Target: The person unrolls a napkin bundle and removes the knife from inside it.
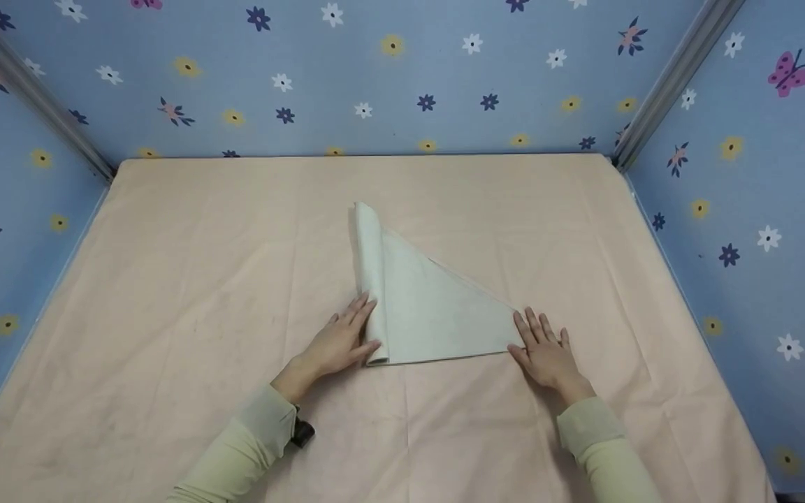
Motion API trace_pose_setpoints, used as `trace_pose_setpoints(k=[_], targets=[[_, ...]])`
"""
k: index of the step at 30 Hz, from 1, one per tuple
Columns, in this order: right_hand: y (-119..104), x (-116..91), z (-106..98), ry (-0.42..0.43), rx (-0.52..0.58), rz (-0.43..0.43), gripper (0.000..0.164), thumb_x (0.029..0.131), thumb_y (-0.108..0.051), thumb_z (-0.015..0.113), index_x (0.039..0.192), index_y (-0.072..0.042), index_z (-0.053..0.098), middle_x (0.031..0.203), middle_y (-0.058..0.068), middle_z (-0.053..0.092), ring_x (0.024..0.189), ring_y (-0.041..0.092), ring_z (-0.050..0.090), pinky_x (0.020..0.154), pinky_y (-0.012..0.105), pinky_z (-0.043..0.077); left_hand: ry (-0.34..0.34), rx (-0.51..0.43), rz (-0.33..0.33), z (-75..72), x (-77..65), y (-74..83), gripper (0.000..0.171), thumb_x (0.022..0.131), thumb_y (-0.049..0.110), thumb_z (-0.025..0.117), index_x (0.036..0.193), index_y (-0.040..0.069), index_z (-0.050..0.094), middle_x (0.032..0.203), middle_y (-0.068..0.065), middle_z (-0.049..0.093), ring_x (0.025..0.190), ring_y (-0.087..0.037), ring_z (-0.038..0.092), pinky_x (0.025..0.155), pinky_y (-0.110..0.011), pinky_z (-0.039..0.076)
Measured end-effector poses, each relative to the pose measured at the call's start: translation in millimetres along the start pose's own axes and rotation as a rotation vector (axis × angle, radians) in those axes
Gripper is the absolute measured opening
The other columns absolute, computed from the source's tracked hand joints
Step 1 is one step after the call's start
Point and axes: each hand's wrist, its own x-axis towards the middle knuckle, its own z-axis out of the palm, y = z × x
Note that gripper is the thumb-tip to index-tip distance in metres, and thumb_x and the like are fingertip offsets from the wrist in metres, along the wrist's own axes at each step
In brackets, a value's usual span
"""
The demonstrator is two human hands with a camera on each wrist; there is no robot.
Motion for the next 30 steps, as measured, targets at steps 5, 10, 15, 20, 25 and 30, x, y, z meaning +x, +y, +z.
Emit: trace_pose_setpoints(k=[5,10,15,20,25,30], targets=[[0.4,0.3,0.2,-0.013,-0.005,0.009,0.063,0.095,-0.039,0.034,0.141,-0.003,0.013,0.146,0.020,0.004,0.131,0.040,0.002,0.095,0.064,-0.003,-0.023,0.004,-0.023,-5.0,-1.6,0.7,0.072,0.089,0.049,0.042,0.142,0.009,0.015,0.147,-0.013,0.010,0.132,-0.028,0.013,0.101,-0.050,0.022],[1.0,0.1,1.6,0.004,-0.003,0.001,0.063,0.094,-0.039,0.035,0.141,-0.003,0.013,0.145,0.021,0.005,0.130,0.041,0.003,0.095,0.064,-0.002,-0.042,0.028,-0.034,-11.3,-2.2,3.4,0.073,0.088,0.048,0.044,0.142,0.007,0.016,0.146,-0.014,0.012,0.132,-0.028,0.012,0.102,-0.048,0.021],[1.4,-0.3,3.1,0.018,0.004,-0.006,0.063,0.094,-0.039,0.036,0.142,-0.004,0.014,0.145,0.020,0.006,0.130,0.040,0.004,0.094,0.065,-0.002,-0.044,0.066,-0.038,-15.4,-1.9,8.0,0.073,0.088,0.046,0.046,0.140,0.003,0.020,0.146,-0.016,0.014,0.132,-0.029,0.013,0.102,-0.047,0.021],[1.1,-0.4,3.3,0.010,-0.005,0.005,0.063,0.094,-0.040,0.035,0.142,-0.004,0.013,0.146,0.020,0.005,0.131,0.040,0.003,0.095,0.064,-0.002,-0.029,0.083,-0.039,-17.3,0.5,15.6,0.070,0.088,0.044,0.047,0.139,0.002,0.023,0.145,-0.016,0.015,0.132,-0.029,0.015,0.102,-0.047,0.021],[0.3,-0.9,2.7,0.007,0.012,0.006,0.063,0.094,-0.039,0.035,0.141,-0.003,0.015,0.145,0.020,0.005,0.131,0.040,0.003,0.095,0.064,-0.002,-0.009,0.113,-0.034,-15.6,3.2,23.8,0.069,0.088,0.043,0.047,0.138,0.001,0.025,0.145,-0.017,0.015,0.131,-0.031,0.016,0.101,-0.046,0.023],[0.0,-0.7,1.8,-0.001,0.011,0.004,0.062,0.095,-0.039,0.034,0.142,-0.004,0.013,0.146,0.020,0.004,0.131,0.040,0.003,0.096,0.063,-0.003,0.021,0.120,-0.035,-10.1,7.4,30.2,0.069,0.088,0.042,0.049,0.138,0.001,0.026,0.145,-0.017,0.015,0.132,-0.030,0.014,0.101,-0.046,0.024]])
